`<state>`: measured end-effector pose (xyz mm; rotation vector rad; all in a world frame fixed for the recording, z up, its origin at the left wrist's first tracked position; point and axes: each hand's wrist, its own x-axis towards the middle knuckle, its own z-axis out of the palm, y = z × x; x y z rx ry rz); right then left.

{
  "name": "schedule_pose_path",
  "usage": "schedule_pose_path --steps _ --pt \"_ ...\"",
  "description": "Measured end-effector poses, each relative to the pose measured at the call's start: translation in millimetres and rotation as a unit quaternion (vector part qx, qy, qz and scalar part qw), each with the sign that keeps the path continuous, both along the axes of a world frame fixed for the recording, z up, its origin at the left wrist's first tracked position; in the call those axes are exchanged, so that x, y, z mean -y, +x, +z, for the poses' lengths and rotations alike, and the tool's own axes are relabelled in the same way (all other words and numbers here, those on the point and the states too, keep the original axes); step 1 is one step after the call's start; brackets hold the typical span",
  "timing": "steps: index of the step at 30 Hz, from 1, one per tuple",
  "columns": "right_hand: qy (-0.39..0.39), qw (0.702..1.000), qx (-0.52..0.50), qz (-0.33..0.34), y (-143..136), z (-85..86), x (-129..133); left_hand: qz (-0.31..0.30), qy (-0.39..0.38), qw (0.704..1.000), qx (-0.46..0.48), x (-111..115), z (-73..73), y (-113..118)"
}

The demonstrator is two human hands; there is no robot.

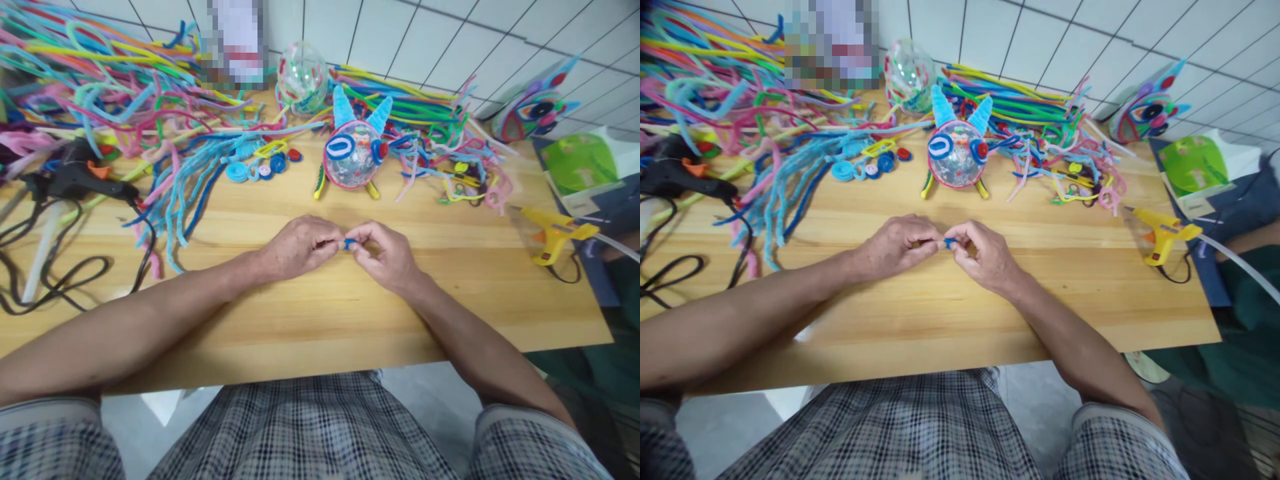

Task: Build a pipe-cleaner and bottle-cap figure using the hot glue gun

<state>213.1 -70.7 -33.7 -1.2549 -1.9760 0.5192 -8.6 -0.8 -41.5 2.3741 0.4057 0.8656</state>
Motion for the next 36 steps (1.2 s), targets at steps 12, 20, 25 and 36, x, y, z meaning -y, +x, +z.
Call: schedule_pose_path --steps 12,20,25,36 --pt "-0.063 0.996 -0.065 -0.026 -7 1.7 1 0.051 0.086 0.994 -0.047 8 2.6 0" --pt "-0.065 0.996 -0.057 -0.033 -10 0.3 1 0.062 0.142 0.986 -0.066 10 0.0 1" --pt "-0.081 0.993 -0.073 -0.036 -9 0.1 3 0.065 0.144 0.985 -0.068 10 0.6 0" --pt "-0.123 0.985 -0.11 -0.054 -11 -3.9 3 0.077 0.143 0.984 -0.073 10 -0.1 0"
